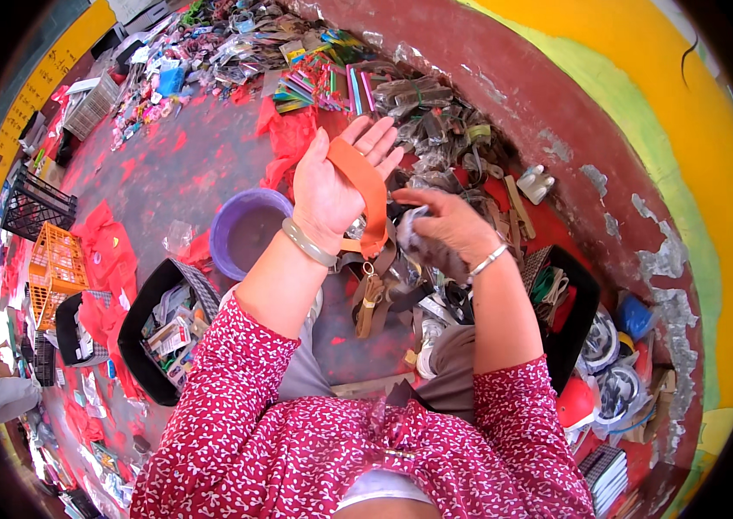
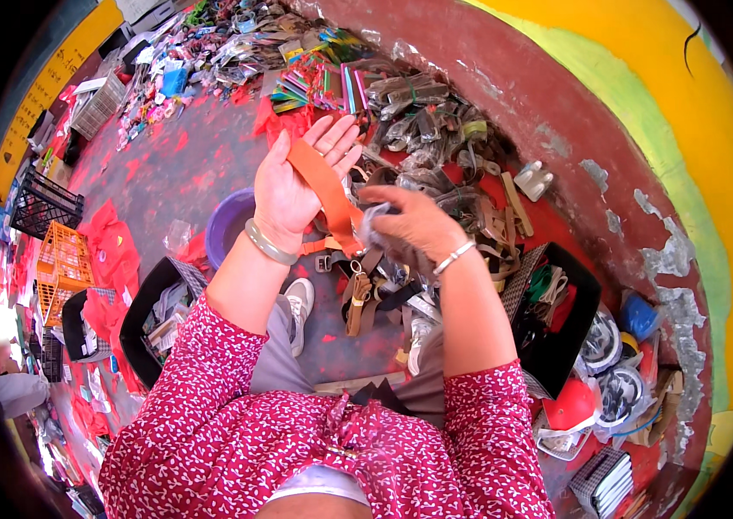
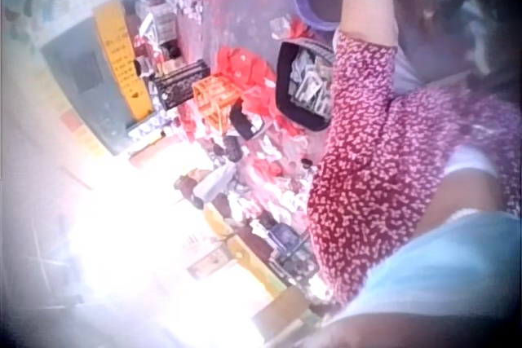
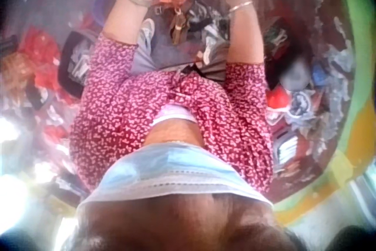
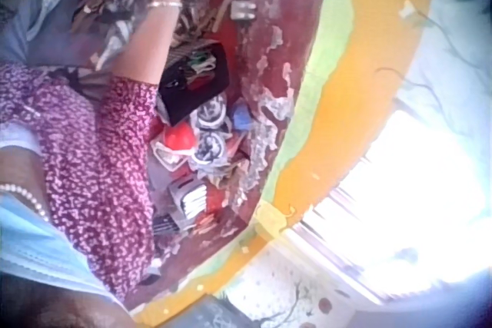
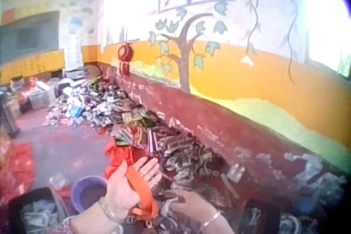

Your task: The person uses a grey cloth to wipe and clean an orange strip by moving the cloth along its length multiple times.

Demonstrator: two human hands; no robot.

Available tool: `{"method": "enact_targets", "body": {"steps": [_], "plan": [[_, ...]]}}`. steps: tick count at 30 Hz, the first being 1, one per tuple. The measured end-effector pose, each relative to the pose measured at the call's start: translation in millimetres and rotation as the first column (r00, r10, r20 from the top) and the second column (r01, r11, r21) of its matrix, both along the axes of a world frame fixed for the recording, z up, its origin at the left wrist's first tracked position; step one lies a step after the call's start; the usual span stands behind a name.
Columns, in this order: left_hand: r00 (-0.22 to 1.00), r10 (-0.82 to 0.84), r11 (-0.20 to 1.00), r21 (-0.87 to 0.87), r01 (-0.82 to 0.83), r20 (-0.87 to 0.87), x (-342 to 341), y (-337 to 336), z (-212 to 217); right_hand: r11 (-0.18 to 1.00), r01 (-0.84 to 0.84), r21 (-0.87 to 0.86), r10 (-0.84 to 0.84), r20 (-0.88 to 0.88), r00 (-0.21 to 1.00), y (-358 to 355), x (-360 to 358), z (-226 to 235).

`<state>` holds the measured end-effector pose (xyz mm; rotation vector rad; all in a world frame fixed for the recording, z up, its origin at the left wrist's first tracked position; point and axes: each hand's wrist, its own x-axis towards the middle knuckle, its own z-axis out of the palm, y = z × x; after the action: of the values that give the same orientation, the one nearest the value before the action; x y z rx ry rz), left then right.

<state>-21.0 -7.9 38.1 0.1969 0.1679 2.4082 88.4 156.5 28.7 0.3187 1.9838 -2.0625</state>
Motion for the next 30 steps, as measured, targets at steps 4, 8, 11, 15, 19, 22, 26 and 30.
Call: {"method": "enact_targets", "body": {"steps": [4,8,11,15,19,22,26,30], "plan": [[1.000,-0.005,1.000,-0.019,0.005,0.000,-1.9,0.5,0.0,0.992,-0.089,-0.092,0.085,-0.047,0.995,-22.6,-8.5,-18.0],[0.999,-0.029,0.981,-0.192,0.023,-0.028,-1.9,1.2,1.8,0.951,0.057,-0.303,-0.100,-0.129,0.987,-29.7,-4.3,-10.3],[0.960,-0.119,0.912,-0.409,0.005,-0.253,19.5,12.8,-0.2,0.927,0.092,-0.363,-0.149,-0.132,0.980,-29.0,-3.3,-7.1],[0.966,-0.049,0.956,-0.292,-0.028,-0.253,14.4,15.1,-11.1,0.980,0.198,-0.008,-0.197,-0.168,0.966,-16.9,-0.5,2.9],[0.998,0.018,0.988,-0.152,-0.028,-0.065,5.3,13.9,-10.2,0.837,0.501,-0.221,-0.538,-0.160,0.828,8.4,5.6,25.3],[0.998,-0.029,0.981,-0.193,0.018,-0.050,10.3,15.5,-12.0,0.703,0.467,-0.536,-0.608,-0.112,0.786,10.5,7.9,36.0],[0.989,-0.146,0.970,-0.194,0.144,0.003,21.3,21.6,-15.1,0.920,0.227,-0.319,-0.359,-0.454,0.815,-17.4,2.8,29.5],[0.974,-0.227,0.972,-0.070,0.226,-0.015,26.2,13.4,-7.8,0.411,0.470,0.781,0.509,-0.624,0.593,-25.4,-0.2,17.6]]}}
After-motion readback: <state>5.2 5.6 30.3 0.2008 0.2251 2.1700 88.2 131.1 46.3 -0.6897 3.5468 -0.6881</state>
